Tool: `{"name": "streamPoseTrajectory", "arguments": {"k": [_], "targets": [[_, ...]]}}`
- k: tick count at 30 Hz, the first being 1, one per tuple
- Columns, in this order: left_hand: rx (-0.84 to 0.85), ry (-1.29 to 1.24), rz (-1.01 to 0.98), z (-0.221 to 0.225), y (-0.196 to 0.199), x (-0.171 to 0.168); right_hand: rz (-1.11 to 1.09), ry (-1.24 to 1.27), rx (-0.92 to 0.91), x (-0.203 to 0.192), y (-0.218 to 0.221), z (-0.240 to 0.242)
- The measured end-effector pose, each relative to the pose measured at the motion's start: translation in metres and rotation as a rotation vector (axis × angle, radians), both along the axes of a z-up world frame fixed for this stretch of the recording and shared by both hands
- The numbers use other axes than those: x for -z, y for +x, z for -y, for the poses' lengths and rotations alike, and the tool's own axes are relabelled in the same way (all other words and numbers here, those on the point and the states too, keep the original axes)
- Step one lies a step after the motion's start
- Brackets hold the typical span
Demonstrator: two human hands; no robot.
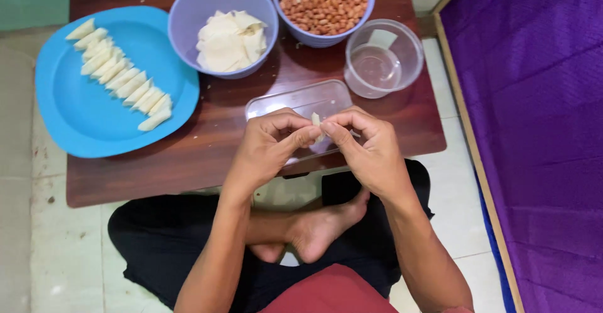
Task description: Wrapping peanuts in small dough squares to prepare snacks
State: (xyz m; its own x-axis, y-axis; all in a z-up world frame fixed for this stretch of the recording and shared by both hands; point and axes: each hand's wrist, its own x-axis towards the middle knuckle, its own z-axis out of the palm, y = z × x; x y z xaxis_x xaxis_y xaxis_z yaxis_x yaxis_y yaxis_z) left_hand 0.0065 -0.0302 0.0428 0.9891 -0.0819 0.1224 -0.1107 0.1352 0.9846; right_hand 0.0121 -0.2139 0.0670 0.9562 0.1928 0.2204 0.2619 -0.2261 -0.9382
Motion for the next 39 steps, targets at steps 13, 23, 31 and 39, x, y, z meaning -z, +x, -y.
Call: {"name": "streamPoseTrajectory", "arguments": {"k": [13,23,31,39], "targets": [[-0.112,-0.121,-0.17,0.056,0.049,0.027,0.485,-0.864,0.293,-0.011,0.078,0.079],[-0.097,-0.112,-0.162,0.054,0.053,0.035,0.324,-0.919,0.145,0.004,0.093,0.078],[-0.08,-0.184,-0.168,0.053,0.054,0.039,0.317,-0.773,0.197,0.0,0.09,0.075],[-0.145,-0.295,-0.218,0.052,0.055,0.039,0.481,-0.615,0.238,-0.003,0.045,0.058]]}}
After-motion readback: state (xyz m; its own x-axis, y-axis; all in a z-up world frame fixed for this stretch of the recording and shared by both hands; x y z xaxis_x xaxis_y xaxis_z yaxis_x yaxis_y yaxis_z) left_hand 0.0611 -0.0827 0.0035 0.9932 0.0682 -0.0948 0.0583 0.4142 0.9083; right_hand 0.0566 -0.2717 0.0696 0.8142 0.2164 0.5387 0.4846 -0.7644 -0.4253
